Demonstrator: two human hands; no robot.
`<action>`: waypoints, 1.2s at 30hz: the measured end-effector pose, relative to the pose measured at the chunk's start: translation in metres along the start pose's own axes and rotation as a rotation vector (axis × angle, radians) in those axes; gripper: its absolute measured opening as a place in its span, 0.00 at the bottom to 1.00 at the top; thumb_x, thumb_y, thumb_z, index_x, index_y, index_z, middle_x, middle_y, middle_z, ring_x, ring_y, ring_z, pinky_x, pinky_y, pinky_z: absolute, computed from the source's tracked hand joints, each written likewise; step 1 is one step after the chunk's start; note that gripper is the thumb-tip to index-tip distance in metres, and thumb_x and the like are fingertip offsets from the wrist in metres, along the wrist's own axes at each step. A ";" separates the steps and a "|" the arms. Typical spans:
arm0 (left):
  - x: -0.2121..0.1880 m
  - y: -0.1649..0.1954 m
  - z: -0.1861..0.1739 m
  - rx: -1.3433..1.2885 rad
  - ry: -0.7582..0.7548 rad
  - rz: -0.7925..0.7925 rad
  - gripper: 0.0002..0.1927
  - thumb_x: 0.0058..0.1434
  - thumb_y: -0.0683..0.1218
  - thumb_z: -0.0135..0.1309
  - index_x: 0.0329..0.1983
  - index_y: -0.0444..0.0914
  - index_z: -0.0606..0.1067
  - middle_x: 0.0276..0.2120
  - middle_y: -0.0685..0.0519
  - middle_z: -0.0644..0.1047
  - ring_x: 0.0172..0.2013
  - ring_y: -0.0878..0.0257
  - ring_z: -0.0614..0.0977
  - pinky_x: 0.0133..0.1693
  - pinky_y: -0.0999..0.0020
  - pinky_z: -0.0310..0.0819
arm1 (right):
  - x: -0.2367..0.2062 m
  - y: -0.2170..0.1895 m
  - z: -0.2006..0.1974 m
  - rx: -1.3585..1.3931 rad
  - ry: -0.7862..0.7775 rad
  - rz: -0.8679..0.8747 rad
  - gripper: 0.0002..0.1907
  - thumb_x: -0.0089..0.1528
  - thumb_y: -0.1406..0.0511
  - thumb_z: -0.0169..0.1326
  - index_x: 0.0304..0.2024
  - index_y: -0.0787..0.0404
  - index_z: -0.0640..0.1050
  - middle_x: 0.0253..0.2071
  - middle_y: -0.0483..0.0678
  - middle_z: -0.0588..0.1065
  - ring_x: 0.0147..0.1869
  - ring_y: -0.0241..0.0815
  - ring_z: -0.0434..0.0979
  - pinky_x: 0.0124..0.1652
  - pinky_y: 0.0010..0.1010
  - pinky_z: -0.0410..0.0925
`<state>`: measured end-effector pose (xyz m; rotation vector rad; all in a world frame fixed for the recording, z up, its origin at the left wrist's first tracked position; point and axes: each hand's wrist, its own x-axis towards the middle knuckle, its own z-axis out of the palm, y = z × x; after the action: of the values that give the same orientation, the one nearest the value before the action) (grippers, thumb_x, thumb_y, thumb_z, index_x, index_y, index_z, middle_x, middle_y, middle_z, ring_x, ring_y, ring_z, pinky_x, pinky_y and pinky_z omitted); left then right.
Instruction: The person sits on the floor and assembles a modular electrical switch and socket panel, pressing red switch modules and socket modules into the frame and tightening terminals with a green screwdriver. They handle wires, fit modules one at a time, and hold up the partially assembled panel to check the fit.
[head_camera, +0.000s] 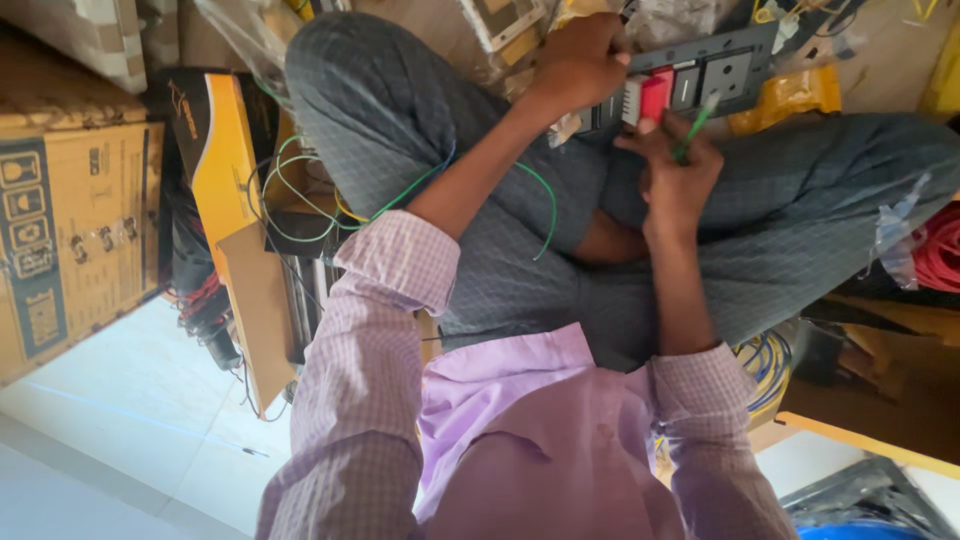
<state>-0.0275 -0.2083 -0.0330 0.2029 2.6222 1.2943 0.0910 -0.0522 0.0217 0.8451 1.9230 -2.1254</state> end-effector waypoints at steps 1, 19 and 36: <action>0.002 0.001 -0.001 -0.003 -0.043 -0.022 0.06 0.52 0.49 0.61 0.31 0.43 0.80 0.30 0.51 0.83 0.37 0.50 0.84 0.39 0.52 0.76 | 0.001 -0.002 -0.002 -0.059 -0.004 -0.007 0.17 0.65 0.67 0.63 0.54 0.68 0.79 0.34 0.48 0.82 0.30 0.33 0.82 0.19 0.21 0.56; -0.018 0.030 -0.002 0.235 -0.004 0.139 0.26 0.36 0.54 0.72 0.37 0.40 0.78 0.35 0.46 0.80 0.38 0.46 0.82 0.37 0.50 0.74 | 0.035 0.040 -0.011 -0.153 0.130 -0.221 0.38 0.59 0.72 0.76 0.55 0.62 0.59 0.46 0.52 0.72 0.39 0.38 0.81 0.29 0.27 0.76; -0.028 0.048 -0.009 -0.151 0.041 0.208 0.20 0.52 0.47 0.67 0.45 0.38 0.73 0.41 0.46 0.78 0.44 0.46 0.81 0.46 0.53 0.75 | 0.016 0.006 -0.008 -0.100 0.048 -0.553 0.16 0.71 0.74 0.64 0.59 0.71 0.73 0.50 0.52 0.77 0.50 0.39 0.78 0.50 0.31 0.73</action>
<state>-0.0011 -0.1920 0.0138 0.4389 2.5776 1.5714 0.0832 -0.0419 0.0080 0.3707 2.4895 -2.2624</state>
